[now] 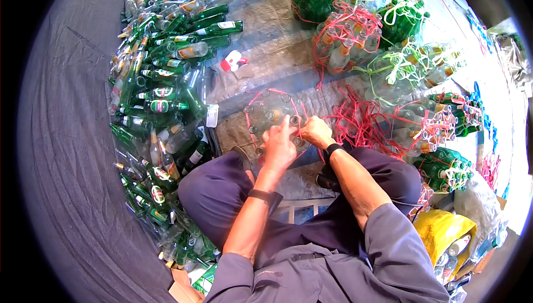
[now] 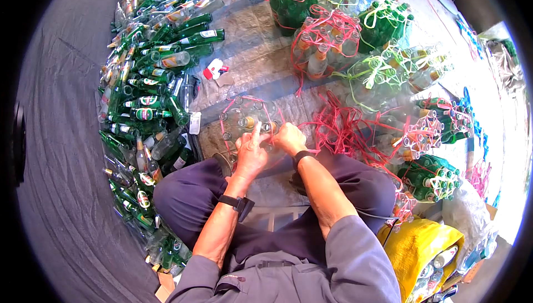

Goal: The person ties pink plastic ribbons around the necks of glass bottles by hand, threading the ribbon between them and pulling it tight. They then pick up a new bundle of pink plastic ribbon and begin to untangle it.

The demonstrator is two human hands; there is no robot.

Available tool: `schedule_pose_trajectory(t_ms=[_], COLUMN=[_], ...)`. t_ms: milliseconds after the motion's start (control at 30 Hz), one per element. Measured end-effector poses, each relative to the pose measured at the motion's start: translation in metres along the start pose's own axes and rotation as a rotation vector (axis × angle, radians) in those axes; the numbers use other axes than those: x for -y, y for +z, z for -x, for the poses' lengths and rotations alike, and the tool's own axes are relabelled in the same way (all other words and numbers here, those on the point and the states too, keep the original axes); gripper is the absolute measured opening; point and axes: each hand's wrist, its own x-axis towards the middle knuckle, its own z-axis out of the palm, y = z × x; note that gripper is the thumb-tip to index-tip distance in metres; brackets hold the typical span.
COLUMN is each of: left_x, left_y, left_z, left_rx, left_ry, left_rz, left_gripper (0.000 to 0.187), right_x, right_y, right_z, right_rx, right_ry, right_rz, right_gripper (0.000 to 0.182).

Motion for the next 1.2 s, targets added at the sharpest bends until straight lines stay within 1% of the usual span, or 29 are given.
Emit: schedule_pose_trajectory(t_ms=[67,200,300,367,400,467,500,567,600,667,700,767,800,833,867,900,967,1000,1067,1133,1200], left_x=[0.002,-0.002,-0.004,-0.005,-0.005,-0.007,-0.009,-0.013,-0.014,-0.016,-0.016,-0.017,-0.017,-0.017,-0.017,-0.015,-0.010,-0.007,0.001,0.006,0.008], left_y=[-0.002,-0.012,-0.017,-0.021,-0.022,-0.026,-0.028,-0.033,-0.034,-0.035,-0.035,-0.032,-0.033,-0.034,-0.036,-0.038,-0.039,-0.038,-0.037,-0.039,-0.040], left_z=[-0.002,-0.008,-0.010,-0.011,-0.010,-0.010,-0.009,-0.008,-0.006,-0.004,-0.002,0.003,0.006,0.008,0.011,0.014,0.015,0.016,0.016,0.015,0.014], left_rx=[-0.039,0.000,0.042,0.052,0.052,0.062,0.061,0.041,0.040,-0.028,-0.029,-0.122,-0.174,-0.174,-0.158,-0.143,-0.163,-0.166,-0.169,-0.172,-0.142], left_ry=[0.045,0.054,0.084,0.078,0.081,0.089,0.090,0.113,0.113,0.109,0.110,0.175,0.163,0.164,0.117,0.070,0.075,0.045,0.013,-0.002,-0.038], left_rz=[-0.019,-0.038,-0.128,-0.235,-0.236,-0.211,-0.213,-0.214,-0.217,-0.213,-0.216,-0.326,-0.348,-0.348,-0.334,-0.320,-0.356,-0.356,-0.355,-0.333,-0.312], left_gripper=[0.067,0.067,0.066,0.066,0.066,0.060,0.060,0.052,0.052,0.047,0.047,0.044,0.042,0.042,0.041,0.041,0.040,0.037,0.034,0.026,0.024], right_x=[0.006,0.007,0.003,0.001,-0.001,-0.003,-0.008,-0.019,-0.016,-0.007,-0.010,-0.017,-0.018,-0.019,-0.020,-0.020,-0.022,-0.020,-0.016,-0.015,-0.018], right_y=[-0.004,-0.004,0.000,-0.001,-0.001,0.000,0.004,0.013,0.009,-0.006,-0.004,0.000,0.002,0.004,0.007,0.009,0.012,0.011,0.012,0.011,0.015], right_z=[0.002,0.002,-0.002,-0.003,-0.003,-0.003,-0.007,-0.015,-0.011,0.002,0.000,-0.003,-0.004,-0.004,-0.005,-0.006,-0.009,-0.007,-0.003,-0.002,-0.005], right_rx=[0.039,0.037,0.029,0.055,0.054,0.078,0.077,0.084,0.084,0.143,0.142,0.129,0.128,0.091,0.056,0.056,0.073,0.072,0.026,0.039,0.052], right_ry=[0.088,0.110,0.065,-0.036,-0.036,-0.119,-0.120,-0.219,-0.222,-0.212,-0.215,-0.285,-0.284,-0.303,-0.323,-0.325,-0.378,-0.378,-0.464,-0.442,-0.420], right_rz=[0.027,-0.005,0.012,-0.009,-0.011,-0.041,-0.043,-0.084,-0.085,-0.107,-0.108,-0.121,-0.122,-0.101,-0.080,-0.082,-0.091,-0.091,-0.003,-0.026,-0.049], right_gripper=[0.039,0.039,0.037,0.033,0.033,0.028,0.028,0.027,0.027,0.033,0.033,0.041,0.041,0.041,0.040,0.040,0.036,0.036,0.033,0.033,0.033])
